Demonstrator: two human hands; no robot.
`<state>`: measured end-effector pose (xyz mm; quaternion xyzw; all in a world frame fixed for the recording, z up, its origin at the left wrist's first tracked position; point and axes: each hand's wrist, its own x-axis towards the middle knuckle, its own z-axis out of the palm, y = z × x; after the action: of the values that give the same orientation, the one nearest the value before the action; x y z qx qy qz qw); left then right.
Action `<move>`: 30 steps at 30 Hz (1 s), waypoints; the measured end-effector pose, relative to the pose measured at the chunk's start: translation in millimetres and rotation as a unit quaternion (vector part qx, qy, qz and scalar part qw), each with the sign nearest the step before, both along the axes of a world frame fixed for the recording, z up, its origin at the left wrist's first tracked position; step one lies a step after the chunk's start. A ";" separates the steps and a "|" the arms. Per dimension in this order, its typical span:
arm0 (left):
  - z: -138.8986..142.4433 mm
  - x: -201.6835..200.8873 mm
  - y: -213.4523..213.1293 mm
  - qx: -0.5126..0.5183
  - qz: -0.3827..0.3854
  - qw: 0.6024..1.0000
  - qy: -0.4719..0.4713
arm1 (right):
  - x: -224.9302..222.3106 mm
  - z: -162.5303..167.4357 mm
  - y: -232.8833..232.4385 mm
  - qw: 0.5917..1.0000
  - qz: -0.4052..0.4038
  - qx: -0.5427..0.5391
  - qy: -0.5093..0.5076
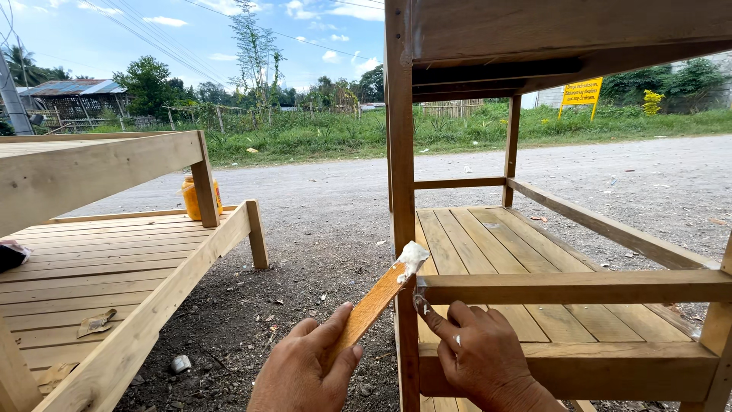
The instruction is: The person applies white wood filler to the joints and seams of a wooden bunk-bed frame using a flat wooden applicator stick, working joint by joint around the frame and smoothing the filler with their fingers. They move around the furniture piece to reach joints on different sides and lower rails.
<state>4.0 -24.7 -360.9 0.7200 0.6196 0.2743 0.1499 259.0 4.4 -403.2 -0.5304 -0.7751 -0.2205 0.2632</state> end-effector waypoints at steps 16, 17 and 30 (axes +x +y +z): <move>3.3 6.2 3.3 0.001 -0.012 1.000 -0.005 | 1.7 -0.4 1.9 0.996 0.043 -0.066 0.051; 4.5 6.1 3.2 -0.001 -0.008 1.000 0.000 | 2.0 1.2 3.0 0.995 0.039 -0.064 0.070; -9.5 3.0 17.8 0.021 -0.020 1.000 -0.011 | 16.5 -16.7 17.3 0.991 0.019 -0.129 0.004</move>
<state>7.0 -7.0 -370.5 0.7318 0.5980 0.2920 0.1473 275.5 21.7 -419.9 -0.5463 -0.8058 -0.1115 0.1997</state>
